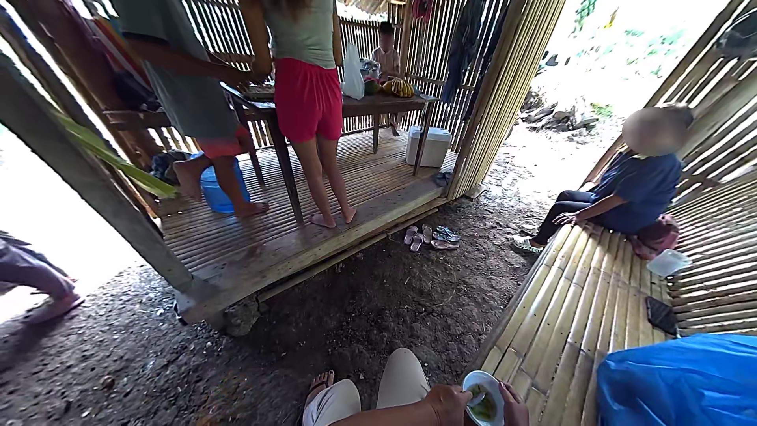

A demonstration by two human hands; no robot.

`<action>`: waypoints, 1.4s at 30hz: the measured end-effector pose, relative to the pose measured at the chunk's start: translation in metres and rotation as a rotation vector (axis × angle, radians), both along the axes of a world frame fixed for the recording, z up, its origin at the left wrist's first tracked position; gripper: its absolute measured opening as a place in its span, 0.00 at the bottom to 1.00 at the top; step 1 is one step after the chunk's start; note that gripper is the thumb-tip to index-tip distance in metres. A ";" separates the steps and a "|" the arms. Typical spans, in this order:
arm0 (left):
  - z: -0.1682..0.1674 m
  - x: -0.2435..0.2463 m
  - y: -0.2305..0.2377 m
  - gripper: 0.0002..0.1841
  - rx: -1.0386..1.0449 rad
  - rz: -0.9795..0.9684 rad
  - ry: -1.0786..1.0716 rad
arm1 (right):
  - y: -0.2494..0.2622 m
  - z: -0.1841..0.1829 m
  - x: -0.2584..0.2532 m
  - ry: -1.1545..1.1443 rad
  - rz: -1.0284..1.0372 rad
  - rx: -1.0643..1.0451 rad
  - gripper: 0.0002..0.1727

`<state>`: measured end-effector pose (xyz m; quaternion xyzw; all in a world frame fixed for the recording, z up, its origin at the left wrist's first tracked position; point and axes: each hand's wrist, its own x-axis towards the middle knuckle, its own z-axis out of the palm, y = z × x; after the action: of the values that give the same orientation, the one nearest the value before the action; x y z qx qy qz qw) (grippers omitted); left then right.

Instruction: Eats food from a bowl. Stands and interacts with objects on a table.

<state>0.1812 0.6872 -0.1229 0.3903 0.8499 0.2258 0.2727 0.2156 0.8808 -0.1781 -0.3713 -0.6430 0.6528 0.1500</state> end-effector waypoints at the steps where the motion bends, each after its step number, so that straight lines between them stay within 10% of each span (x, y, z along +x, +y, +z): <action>1: 0.000 0.000 0.000 0.25 -0.001 0.000 0.004 | 0.000 0.000 -0.001 0.004 -0.005 -0.004 0.13; 42: 0.000 -0.006 0.001 0.22 0.010 -0.009 0.006 | 0.005 0.000 -0.006 0.002 0.029 -0.002 0.14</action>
<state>0.1754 0.6886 -0.1225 0.3962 0.8478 0.2277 0.2692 0.2093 0.8854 -0.1784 -0.3614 -0.6477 0.6558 0.1408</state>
